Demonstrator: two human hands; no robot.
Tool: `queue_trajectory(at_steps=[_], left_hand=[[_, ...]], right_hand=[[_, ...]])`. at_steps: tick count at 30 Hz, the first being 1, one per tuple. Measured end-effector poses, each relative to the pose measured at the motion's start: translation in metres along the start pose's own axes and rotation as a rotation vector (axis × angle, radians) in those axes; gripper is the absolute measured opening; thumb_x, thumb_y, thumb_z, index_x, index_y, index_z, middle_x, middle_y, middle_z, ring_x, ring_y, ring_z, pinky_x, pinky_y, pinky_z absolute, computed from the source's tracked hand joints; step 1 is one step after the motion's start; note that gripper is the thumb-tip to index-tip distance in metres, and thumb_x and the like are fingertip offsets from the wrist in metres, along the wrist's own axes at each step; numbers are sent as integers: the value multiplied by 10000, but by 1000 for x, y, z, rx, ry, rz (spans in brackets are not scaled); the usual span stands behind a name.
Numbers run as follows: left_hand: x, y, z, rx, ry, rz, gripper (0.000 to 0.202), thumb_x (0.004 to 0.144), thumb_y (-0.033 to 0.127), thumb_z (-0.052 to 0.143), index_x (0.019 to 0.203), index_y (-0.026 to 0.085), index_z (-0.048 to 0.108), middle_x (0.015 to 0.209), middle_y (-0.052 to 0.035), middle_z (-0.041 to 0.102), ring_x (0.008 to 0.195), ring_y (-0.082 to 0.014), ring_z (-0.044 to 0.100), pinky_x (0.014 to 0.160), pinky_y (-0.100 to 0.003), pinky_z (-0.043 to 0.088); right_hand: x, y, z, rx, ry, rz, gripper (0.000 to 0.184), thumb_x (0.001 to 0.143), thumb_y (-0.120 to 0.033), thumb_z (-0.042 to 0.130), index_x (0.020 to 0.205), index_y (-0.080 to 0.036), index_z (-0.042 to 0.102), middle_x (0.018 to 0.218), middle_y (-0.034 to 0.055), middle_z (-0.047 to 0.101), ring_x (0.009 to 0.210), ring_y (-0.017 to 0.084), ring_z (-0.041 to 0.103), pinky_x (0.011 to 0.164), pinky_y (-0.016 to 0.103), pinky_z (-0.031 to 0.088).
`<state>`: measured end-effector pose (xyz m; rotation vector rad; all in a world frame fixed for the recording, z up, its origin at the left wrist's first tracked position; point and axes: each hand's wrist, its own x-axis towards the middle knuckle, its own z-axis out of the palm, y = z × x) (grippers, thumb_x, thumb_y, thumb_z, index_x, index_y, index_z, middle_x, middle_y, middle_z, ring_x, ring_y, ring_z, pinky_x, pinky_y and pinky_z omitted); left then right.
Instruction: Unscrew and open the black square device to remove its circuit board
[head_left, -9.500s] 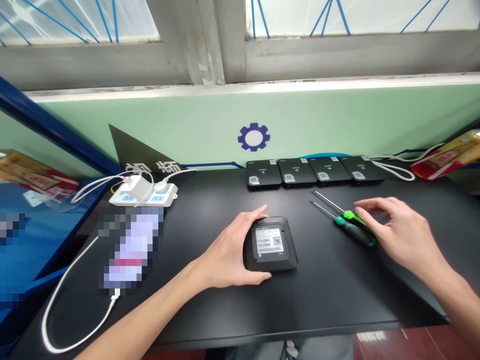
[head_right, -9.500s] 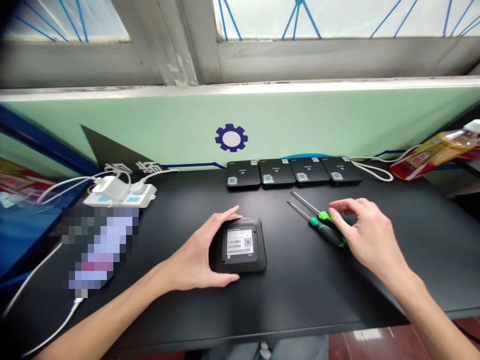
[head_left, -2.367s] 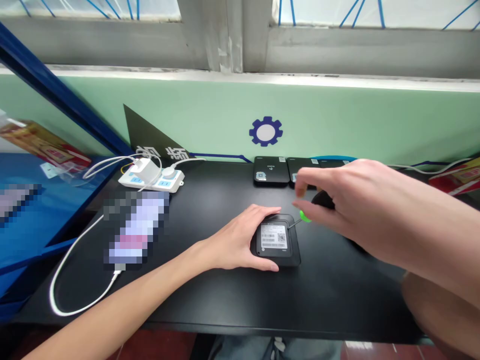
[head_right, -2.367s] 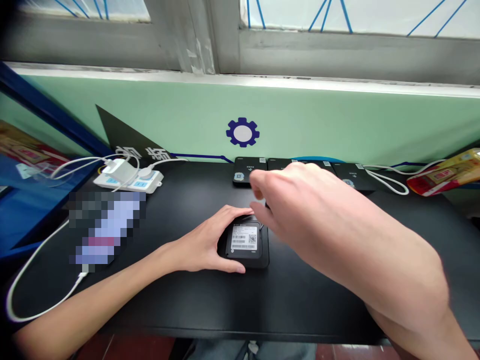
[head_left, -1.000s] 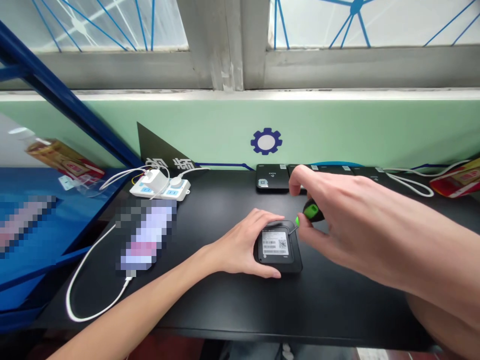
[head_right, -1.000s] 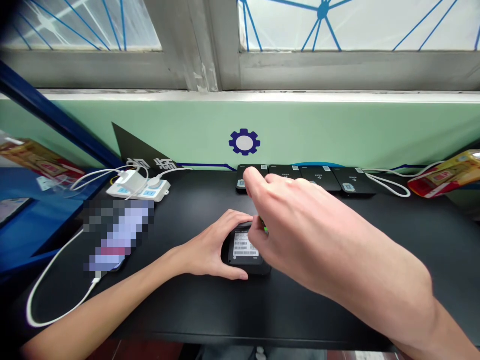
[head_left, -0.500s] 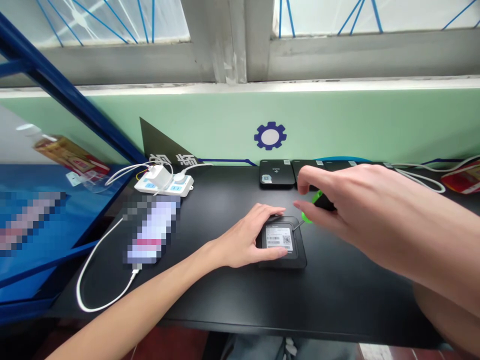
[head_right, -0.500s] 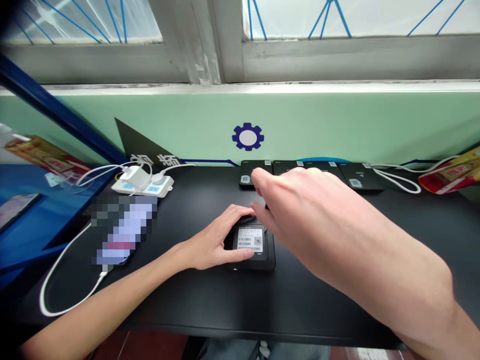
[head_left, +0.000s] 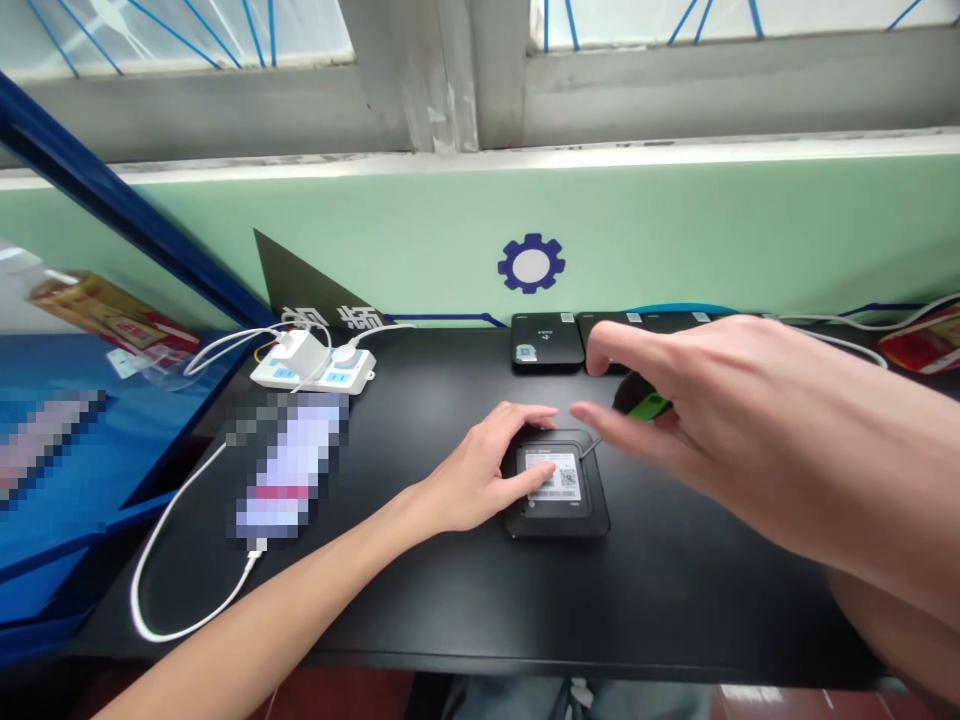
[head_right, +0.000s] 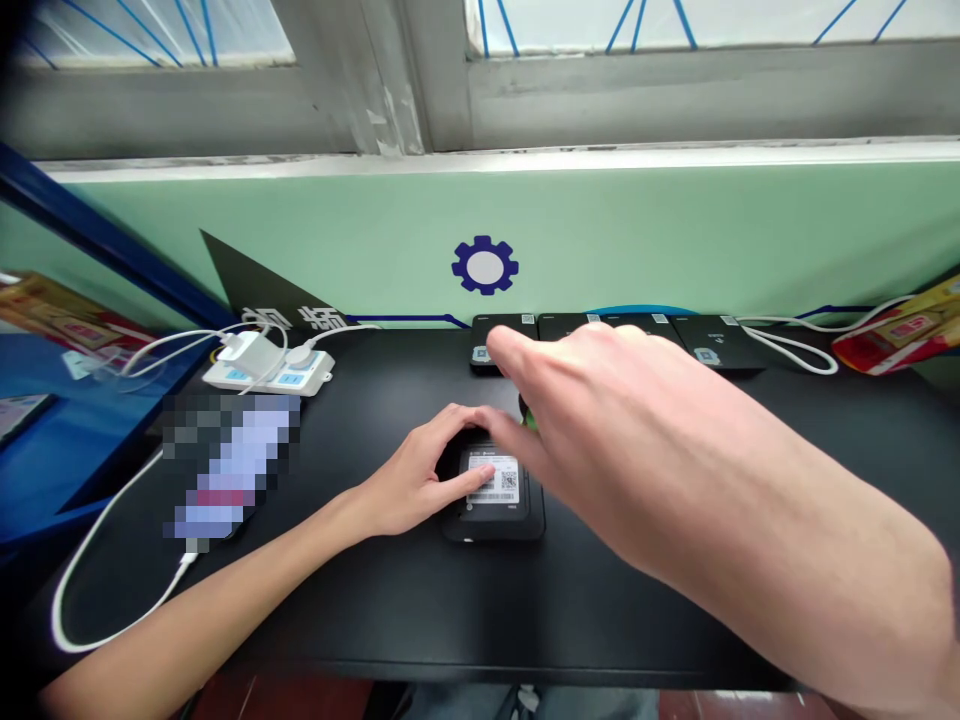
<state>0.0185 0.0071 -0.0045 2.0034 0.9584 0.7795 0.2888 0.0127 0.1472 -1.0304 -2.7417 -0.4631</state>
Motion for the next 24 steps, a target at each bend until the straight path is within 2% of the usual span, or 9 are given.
queue_trajectory(at_steps=[5,9,12,15,17,19,21,22,24], left_hand=[[1,0,0,5,-3,1,491,1080,325,796,1537,283,622,1470,-92,737,1391,-297,703,1235,-451,532],[2,0,0,19,-9,3,472,1076,329,801,1515,276,636,1451,-91,738,1373,-294,708,1228,-450,538],[1,-1,1,23,-13,8,486,1074,325,802,1525,276,628,1467,-86,732,1389,-286,699,1236,-445,534],[0,-1,1,24,1,11,595,1040,311,829,1577,273,573,1484,-97,720,1389,-294,696,1231,-455,539],[0,-2,2,29,7,5,665,1011,304,856,1598,276,543,1479,-102,714,1379,-300,697,1224,-464,545],[0,-2,2,37,3,6,668,1002,310,865,1589,280,547,1464,-102,715,1372,-306,694,1220,-472,549],[0,-3,2,44,-1,19,642,1005,325,860,1573,282,564,1452,-105,721,1364,-314,696,1214,-484,556],[1,-4,2,49,0,25,637,1006,336,858,1572,284,569,1450,-108,724,1357,-320,698,1207,-492,562],[1,-5,2,56,0,33,629,1003,356,857,1565,289,584,1448,-112,730,1344,-331,701,1192,-505,575]], right_hand=[[0,2,3,10,24,-9,215,1116,-440,560,1130,-228,582,826,-30,576,612,128,465,634,353,255],[-1,1,3,-8,13,38,318,1135,-508,550,965,-238,543,753,-23,542,592,144,416,637,367,222],[-1,1,1,36,-17,-2,146,1051,-354,623,1128,-231,606,852,-20,634,605,129,467,648,357,269],[-2,2,-1,59,-5,5,342,1056,-452,623,1294,-207,616,900,-4,670,597,130,477,631,351,281],[-3,3,0,57,14,33,392,1102,-581,580,1246,-220,631,819,-21,633,561,130,448,604,344,264],[-5,4,2,62,12,32,332,1086,-526,618,1245,-235,626,827,-34,643,537,116,426,590,338,277],[-6,5,4,76,0,0,328,1006,-397,676,1284,-239,604,969,-10,708,584,116,492,607,332,344],[-6,5,4,76,-6,-8,347,982,-384,688,1282,-238,592,1036,9,723,632,128,544,623,331,378],[-6,6,4,44,7,10,279,1021,-457,679,1165,-243,573,993,8,701,653,140,567,602,324,387]])
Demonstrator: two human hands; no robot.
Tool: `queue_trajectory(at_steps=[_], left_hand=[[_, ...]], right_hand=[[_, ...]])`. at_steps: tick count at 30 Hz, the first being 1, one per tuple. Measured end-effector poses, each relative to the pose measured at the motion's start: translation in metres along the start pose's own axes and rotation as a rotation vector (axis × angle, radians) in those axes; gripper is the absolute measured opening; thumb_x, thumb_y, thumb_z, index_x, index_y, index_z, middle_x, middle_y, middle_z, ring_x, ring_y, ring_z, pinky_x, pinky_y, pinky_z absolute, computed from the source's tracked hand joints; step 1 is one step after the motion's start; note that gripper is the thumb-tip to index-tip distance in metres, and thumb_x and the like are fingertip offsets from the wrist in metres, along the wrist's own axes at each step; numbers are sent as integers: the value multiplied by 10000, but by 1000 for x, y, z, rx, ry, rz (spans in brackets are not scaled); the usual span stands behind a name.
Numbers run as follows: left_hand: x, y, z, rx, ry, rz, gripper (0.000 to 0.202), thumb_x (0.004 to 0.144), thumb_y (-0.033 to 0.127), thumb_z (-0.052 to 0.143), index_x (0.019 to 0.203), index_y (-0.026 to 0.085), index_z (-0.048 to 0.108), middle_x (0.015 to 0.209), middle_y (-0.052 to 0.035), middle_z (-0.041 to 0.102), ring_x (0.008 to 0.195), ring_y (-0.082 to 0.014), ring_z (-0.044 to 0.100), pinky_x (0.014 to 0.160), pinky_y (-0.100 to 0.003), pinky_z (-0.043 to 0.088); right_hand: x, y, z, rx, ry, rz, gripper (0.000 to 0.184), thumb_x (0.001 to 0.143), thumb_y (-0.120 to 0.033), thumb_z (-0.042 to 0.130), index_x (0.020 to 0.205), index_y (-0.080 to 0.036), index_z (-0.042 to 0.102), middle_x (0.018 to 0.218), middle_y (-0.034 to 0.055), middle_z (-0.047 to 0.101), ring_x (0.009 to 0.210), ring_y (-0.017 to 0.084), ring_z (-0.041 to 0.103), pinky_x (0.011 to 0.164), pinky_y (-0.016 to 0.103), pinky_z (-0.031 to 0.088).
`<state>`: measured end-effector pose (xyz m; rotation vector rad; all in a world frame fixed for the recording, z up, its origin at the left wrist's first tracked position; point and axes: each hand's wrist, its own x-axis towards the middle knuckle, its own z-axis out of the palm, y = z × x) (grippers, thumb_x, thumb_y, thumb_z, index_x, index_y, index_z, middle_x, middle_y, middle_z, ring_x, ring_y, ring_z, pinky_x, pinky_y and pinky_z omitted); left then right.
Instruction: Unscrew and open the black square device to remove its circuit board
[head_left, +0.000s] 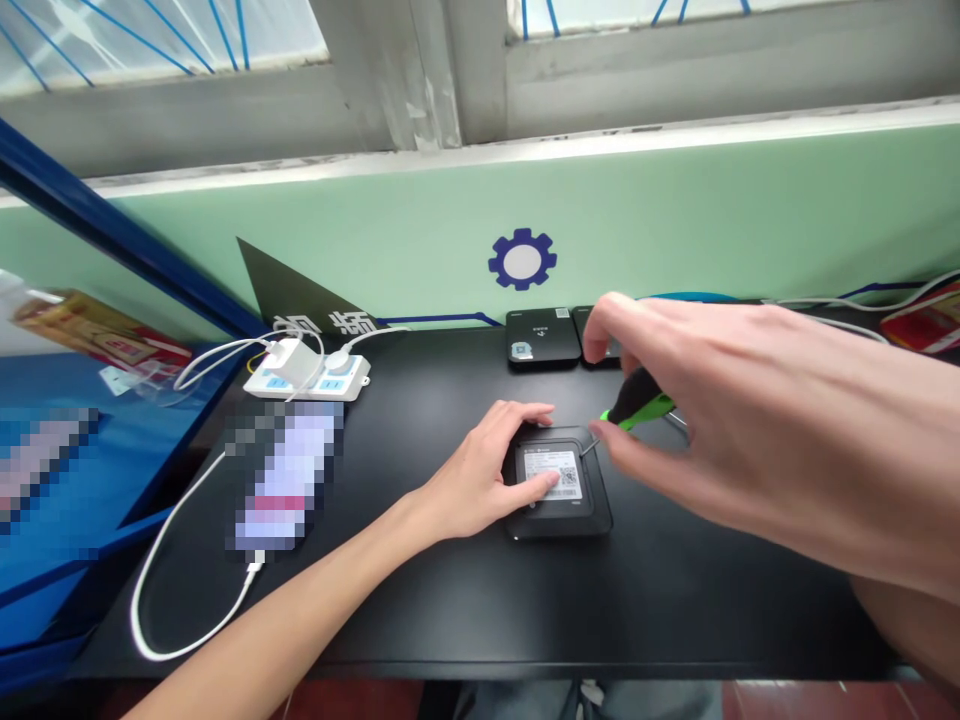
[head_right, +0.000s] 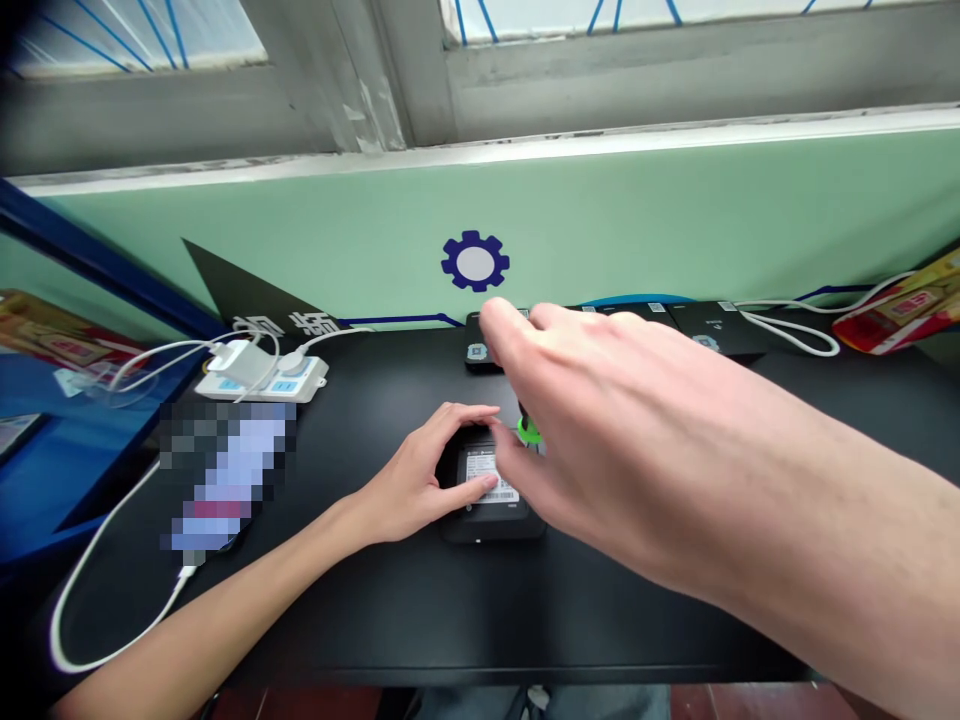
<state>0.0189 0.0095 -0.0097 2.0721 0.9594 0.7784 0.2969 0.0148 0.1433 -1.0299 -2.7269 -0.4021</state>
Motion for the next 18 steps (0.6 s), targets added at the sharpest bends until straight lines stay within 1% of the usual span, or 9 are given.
queue_trajectory(at_steps=[2,3,4,6,7,8,12,15,18], left_hand=[[0,-1,0,4,-6,-3,620,1004,360,854,1563,291,594,1455,-115,731,1348,-337,696,1190,-514,578],[1,-1,0,5,-7,0,613,1004,359,852,1558,288,601,1459,-116,731,1349,-338,692,1187,-513,579],[1,-1,0,6,-9,4,603,1007,358,850,1553,285,608,1467,-117,730,1351,-338,688,1185,-511,578],[2,-1,-1,10,-13,15,582,1016,359,845,1547,280,622,1483,-114,727,1358,-335,678,1183,-498,572],[2,-1,-1,11,-15,22,569,1019,360,843,1540,279,630,1481,-109,729,1356,-332,675,1180,-490,570],[2,-1,-1,13,-18,24,553,1022,359,841,1530,278,639,1477,-105,732,1356,-329,673,1179,-483,568],[1,-1,-1,19,-29,19,501,1030,345,838,1495,269,668,1449,-103,731,1361,-320,669,1190,-467,560],[1,0,-1,9,-17,19,484,1033,344,845,1486,271,691,1439,-103,730,1359,-313,675,1197,-463,560],[1,1,-1,-6,29,32,424,1036,364,862,1435,280,745,1397,-97,753,1324,-308,699,1173,-459,577]], right_hand=[[1,1,0,-21,3,34,309,1083,-545,647,1090,-254,542,875,-24,645,608,128,535,562,308,362],[1,2,0,-6,-15,35,308,1087,-549,659,1123,-263,547,871,-35,642,616,124,553,567,299,376],[1,3,-1,20,-25,26,313,1070,-530,689,1200,-278,558,901,-40,661,638,123,586,580,293,397],[1,5,-3,63,-70,18,483,1016,-464,746,1423,-321,530,1037,-34,722,708,130,655,631,291,448],[1,4,-5,70,-81,29,561,999,-440,749,1493,-337,504,1074,-28,739,707,137,660,642,300,455],[2,4,-7,73,-91,49,580,995,-429,735,1519,-345,500,1074,-22,749,689,149,651,648,313,455],[9,-6,-14,110,-59,170,370,1036,-503,586,1352,-312,611,903,26,726,697,238,649,686,366,439],[17,-15,-18,118,-22,227,356,1053,-565,505,1252,-301,635,839,49,694,735,275,653,699,375,429],[21,-20,-22,115,-13,233,378,1058,-617,484,1212,-307,636,797,48,666,736,280,643,693,368,415]])
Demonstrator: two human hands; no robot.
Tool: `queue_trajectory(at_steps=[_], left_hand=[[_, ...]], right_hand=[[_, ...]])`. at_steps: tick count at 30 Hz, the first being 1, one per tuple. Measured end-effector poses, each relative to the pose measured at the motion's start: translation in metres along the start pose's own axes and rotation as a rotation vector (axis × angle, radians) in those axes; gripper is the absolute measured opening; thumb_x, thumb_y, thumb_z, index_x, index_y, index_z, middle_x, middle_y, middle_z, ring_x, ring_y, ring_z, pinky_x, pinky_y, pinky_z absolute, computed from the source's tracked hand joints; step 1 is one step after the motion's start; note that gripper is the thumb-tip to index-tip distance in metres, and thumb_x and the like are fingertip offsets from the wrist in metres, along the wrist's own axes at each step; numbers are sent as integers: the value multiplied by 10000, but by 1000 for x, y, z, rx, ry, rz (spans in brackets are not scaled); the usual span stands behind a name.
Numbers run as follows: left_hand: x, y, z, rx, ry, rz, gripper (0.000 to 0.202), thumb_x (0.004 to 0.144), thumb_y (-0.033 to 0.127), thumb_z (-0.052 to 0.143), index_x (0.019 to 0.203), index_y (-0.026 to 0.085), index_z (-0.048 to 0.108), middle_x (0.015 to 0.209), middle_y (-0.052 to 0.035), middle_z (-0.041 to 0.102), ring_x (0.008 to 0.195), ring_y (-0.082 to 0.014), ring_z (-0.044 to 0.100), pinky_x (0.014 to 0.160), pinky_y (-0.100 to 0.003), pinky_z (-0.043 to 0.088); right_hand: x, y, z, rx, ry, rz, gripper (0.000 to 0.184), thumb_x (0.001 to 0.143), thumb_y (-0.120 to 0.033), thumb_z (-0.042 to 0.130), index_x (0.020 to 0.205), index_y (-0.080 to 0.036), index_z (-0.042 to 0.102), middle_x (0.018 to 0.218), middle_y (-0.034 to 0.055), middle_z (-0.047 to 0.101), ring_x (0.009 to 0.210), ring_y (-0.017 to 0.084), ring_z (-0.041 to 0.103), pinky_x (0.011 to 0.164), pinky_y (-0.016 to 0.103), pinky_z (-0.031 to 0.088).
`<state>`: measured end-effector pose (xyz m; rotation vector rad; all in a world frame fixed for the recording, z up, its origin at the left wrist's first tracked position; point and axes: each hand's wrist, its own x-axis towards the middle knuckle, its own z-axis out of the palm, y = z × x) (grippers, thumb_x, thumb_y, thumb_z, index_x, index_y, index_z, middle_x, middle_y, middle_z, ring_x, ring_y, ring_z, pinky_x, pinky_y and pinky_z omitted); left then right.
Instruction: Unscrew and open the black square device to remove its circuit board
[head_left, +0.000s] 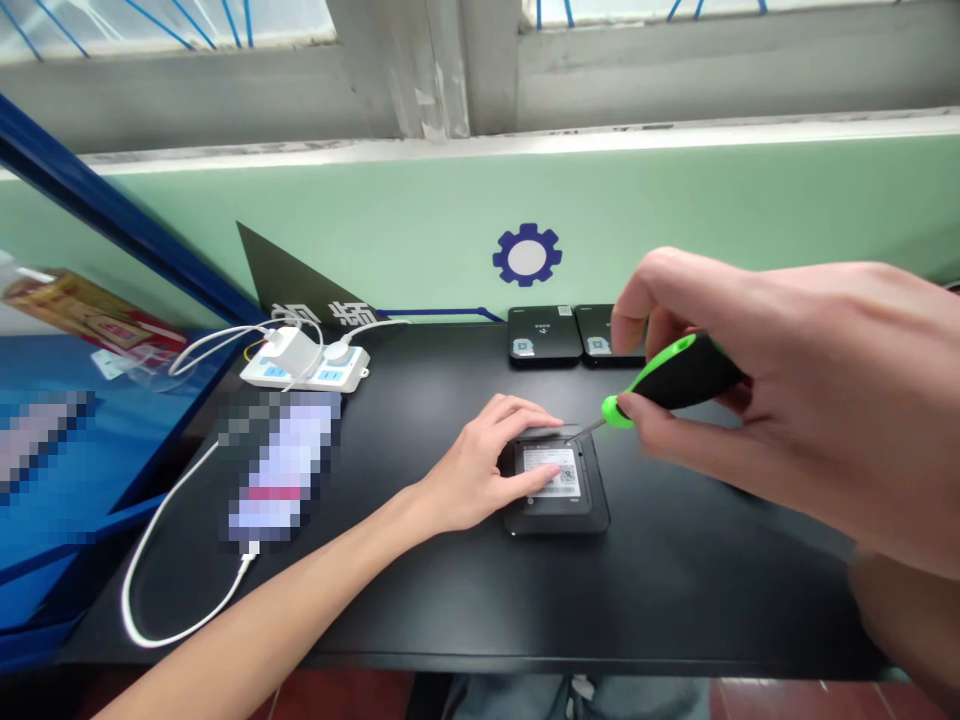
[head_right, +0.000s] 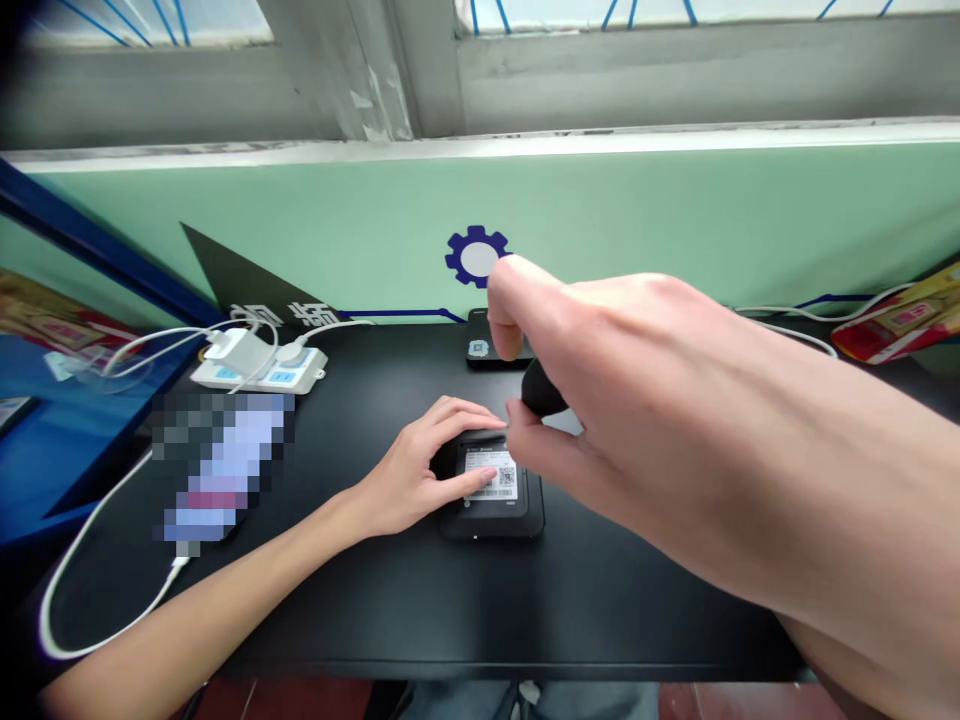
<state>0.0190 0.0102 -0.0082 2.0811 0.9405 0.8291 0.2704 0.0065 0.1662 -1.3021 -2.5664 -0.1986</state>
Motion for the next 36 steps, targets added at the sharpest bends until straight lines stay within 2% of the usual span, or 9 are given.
queue_trajectory(at_steps=[4,9,13,15,21,24,27,32,36], left_hand=[[2,2,0,-37,106,7,205,1066,311,843,1268,277,843,1318,-80,788,1263,-276,732,1155,-443,580],[3,3,1,-79,185,34,57,1079,269,816,1083,257,872,1208,-79,832,1158,-263,767,1072,-436,616],[4,5,-1,-37,240,25,59,1078,273,810,1043,242,846,1128,-68,848,1099,-254,776,1035,-422,617],[5,5,-4,-9,296,-5,79,1090,278,787,1042,241,838,1087,-57,852,1055,-246,783,998,-409,616],[8,3,-17,18,457,-146,98,1058,312,817,1058,252,895,1076,-30,907,1013,-255,844,1012,-410,643],[10,1,-19,-5,508,-194,112,1023,352,857,1025,251,905,1023,-24,911,976,-261,855,992,-405,669],[11,-2,-19,-61,537,-212,142,976,378,905,961,238,883,953,-19,895,906,-242,848,916,-372,684],[11,-5,-18,-104,548,-230,123,934,352,943,945,237,903,942,-29,897,890,-237,843,874,-363,684],[11,-8,-21,-82,535,-242,86,940,340,932,976,261,938,985,-39,899,906,-240,829,847,-364,661]], right_hand=[[-4,1,-6,-6,6,14,368,1063,-642,498,1185,-317,617,739,24,629,664,257,604,652,357,380],[-7,9,-11,-10,67,-46,248,1086,-549,529,1166,-315,516,665,-63,558,459,162,381,537,318,324],[-6,14,-14,44,100,-71,211,1036,-454,611,1181,-320,536,757,-82,639,491,124,469,519,276,351],[-6,16,-16,34,110,-46,247,1009,-463,631,1205,-333,555,771,-79,648,530,126,516,510,261,364],[-7,23,-16,0,113,5,293,961,-475,661,1214,-346,586,784,-53,661,551,146,535,490,264,382],[-8,24,-16,-26,124,-7,303,966,-487,682,1204,-339,566,722,-75,648,507,139,520,482,269,365],[-8,25,-16,-28,150,-39,298,968,-473,701,1185,-336,549,639,-111,625,467,129,514,486,264,349],[-5,24,-13,-20,124,-77,251,963,-381,683,1152,-318,531,641,-117,626,462,115,497,508,255,326],[-5,10,-15,-24,123,-7,177,1009,-344,641,1116,-295,509,637,-97,544,487,139,413,572,307,280]])
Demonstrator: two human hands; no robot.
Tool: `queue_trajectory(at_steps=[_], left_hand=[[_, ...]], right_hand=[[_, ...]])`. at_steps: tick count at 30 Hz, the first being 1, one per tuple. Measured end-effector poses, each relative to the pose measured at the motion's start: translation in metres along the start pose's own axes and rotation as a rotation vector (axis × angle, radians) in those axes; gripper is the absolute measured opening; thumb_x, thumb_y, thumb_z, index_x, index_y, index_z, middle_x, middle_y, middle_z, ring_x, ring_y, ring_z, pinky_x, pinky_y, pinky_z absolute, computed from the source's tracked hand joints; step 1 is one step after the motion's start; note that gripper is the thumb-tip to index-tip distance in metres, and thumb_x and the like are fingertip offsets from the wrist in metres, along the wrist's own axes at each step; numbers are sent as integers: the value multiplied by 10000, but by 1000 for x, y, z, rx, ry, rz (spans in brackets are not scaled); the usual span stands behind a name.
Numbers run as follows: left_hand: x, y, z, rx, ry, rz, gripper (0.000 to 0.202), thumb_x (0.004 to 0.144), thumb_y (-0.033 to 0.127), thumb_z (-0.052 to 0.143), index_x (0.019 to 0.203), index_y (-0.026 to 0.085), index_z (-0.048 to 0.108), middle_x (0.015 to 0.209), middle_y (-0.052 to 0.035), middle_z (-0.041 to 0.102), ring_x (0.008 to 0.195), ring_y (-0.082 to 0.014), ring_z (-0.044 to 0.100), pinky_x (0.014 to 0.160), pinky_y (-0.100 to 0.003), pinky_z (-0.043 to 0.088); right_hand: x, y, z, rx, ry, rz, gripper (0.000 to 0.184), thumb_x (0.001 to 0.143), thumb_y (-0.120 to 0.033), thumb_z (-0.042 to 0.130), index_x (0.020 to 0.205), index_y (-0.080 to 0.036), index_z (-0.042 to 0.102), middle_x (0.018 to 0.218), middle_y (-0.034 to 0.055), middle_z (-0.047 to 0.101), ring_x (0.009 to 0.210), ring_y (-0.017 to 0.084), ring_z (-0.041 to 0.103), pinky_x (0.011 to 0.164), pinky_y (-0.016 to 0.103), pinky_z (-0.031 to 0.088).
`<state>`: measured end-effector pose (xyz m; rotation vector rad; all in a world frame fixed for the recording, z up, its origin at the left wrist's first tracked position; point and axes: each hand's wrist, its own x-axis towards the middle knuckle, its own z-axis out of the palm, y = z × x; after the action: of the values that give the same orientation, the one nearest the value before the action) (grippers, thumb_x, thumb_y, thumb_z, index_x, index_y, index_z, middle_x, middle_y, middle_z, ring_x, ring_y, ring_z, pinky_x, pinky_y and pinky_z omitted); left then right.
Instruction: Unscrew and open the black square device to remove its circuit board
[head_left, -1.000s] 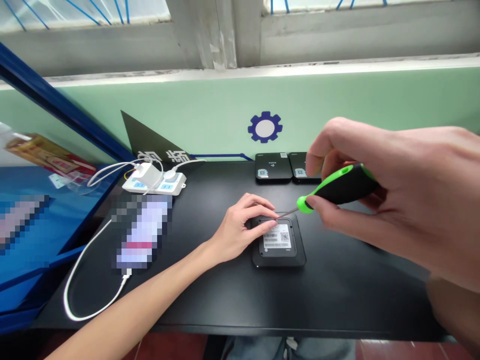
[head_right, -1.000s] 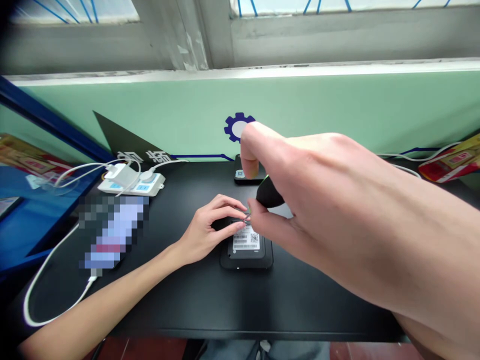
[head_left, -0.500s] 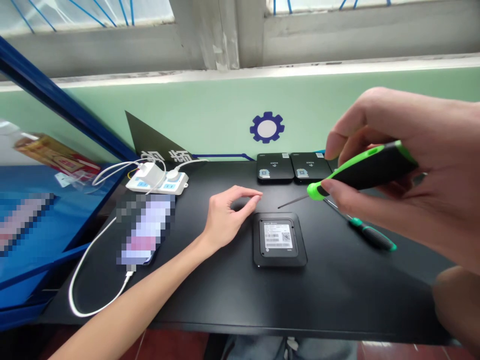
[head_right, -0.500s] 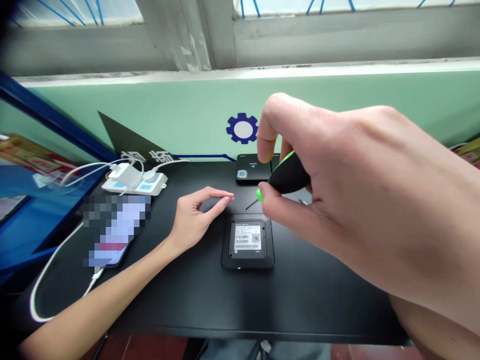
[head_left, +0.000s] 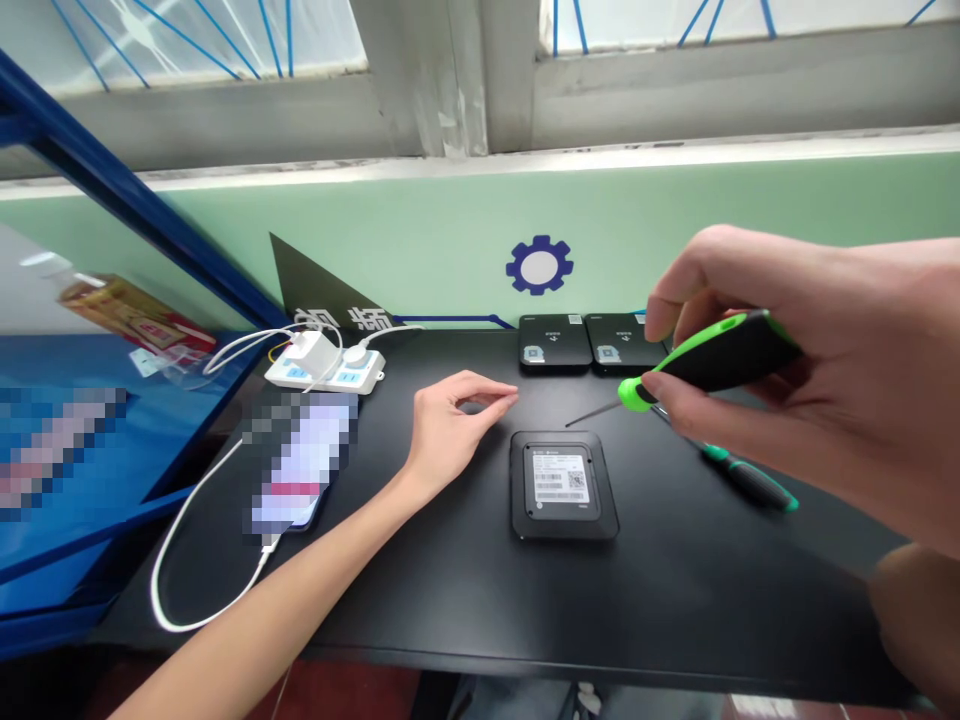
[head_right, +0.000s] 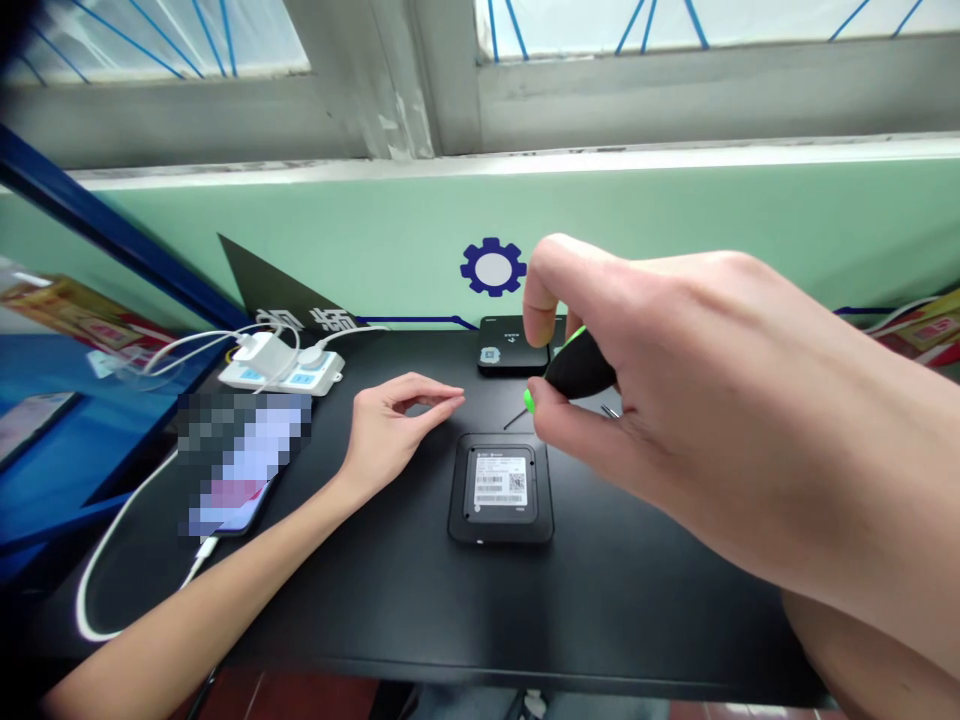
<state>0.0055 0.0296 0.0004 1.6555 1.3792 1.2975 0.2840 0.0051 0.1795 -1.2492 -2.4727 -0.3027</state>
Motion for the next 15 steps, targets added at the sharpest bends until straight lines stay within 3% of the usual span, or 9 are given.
queue_trajectory(at_steps=[4,8,15], left_hand=[[2,-5,-4,92,-52,-14,129,990,365,882,1059,281,952,1033,-48,887,926,-239,810,817,-354,633],[3,-8,-6,165,-91,-1,196,1050,377,808,1138,272,947,1057,-51,879,882,-221,797,766,-329,603],[4,-11,-6,207,-109,34,205,1080,318,761,1167,262,939,1080,-47,871,891,-206,797,774,-302,601]], right_hand=[[1,-16,-8,15,-70,93,192,1023,-275,675,1091,-279,495,658,-81,490,539,161,392,619,322,275],[1,-15,-10,12,-145,101,203,1051,-302,689,1101,-291,493,632,-92,433,518,171,391,624,313,318],[2,13,6,56,-4,-128,196,1027,-430,652,1110,-314,519,551,-124,415,375,141,337,453,294,305]])
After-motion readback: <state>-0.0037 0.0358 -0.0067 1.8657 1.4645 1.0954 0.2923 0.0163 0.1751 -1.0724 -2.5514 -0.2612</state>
